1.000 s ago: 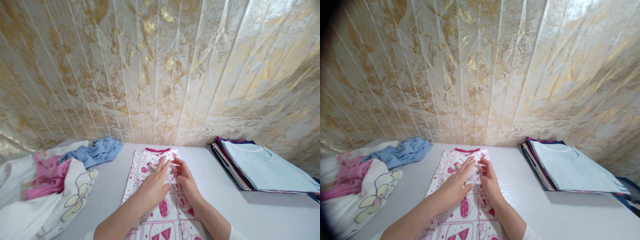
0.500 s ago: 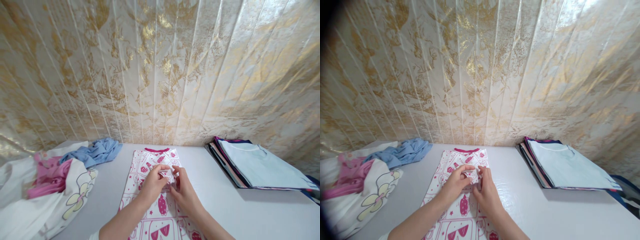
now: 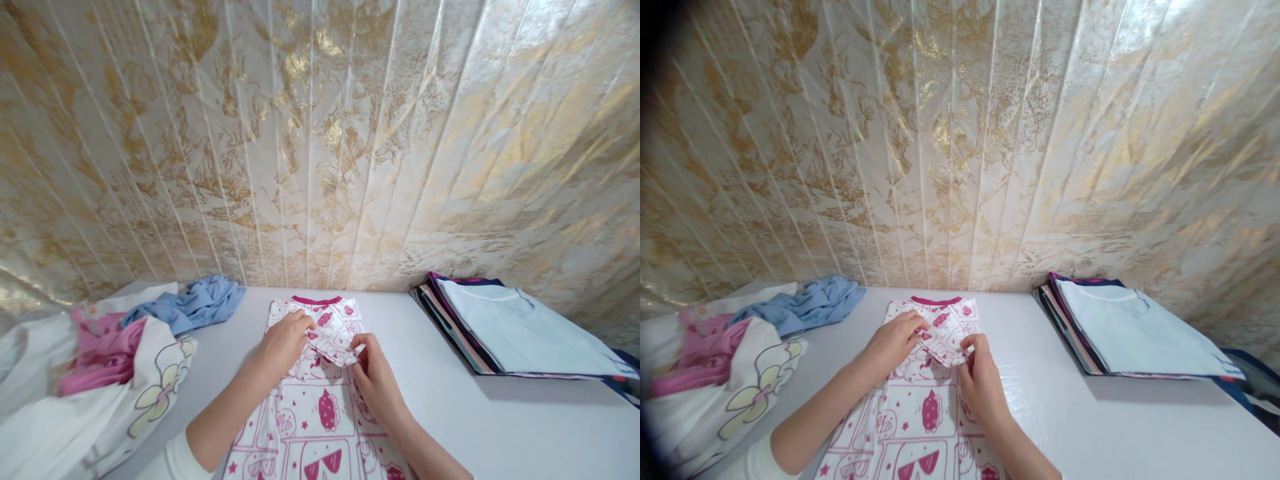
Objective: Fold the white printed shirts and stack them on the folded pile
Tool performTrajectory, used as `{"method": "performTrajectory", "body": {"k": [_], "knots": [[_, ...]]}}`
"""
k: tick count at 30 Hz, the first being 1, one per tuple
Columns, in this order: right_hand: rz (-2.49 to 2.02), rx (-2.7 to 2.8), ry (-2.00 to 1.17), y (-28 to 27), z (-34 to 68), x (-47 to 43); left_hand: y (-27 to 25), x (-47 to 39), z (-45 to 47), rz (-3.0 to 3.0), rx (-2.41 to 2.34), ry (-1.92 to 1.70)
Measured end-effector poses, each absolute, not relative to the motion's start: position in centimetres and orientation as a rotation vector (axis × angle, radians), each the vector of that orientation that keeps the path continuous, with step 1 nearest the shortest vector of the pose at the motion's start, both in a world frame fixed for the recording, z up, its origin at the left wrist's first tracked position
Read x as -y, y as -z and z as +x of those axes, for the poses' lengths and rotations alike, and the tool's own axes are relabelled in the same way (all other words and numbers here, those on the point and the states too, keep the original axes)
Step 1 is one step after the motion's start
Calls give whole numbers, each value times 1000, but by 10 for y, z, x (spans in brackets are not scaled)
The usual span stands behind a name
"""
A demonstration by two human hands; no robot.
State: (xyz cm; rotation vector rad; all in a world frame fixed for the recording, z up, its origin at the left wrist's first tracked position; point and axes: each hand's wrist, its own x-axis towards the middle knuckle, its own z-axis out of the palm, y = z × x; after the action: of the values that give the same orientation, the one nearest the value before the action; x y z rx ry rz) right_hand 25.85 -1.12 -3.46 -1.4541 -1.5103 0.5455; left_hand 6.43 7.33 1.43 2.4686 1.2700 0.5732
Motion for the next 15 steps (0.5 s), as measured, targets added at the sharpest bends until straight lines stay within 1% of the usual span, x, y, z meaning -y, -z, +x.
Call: {"method": "performTrajectory", "body": {"k": [6,15], "knots": [[-1468,1508,-549,33,258,12,-17,-79,63,2605,-1235,-469],[-1479,1514,-583,34,260,13,-13,-87,65,2720,-1241,-481]]}}
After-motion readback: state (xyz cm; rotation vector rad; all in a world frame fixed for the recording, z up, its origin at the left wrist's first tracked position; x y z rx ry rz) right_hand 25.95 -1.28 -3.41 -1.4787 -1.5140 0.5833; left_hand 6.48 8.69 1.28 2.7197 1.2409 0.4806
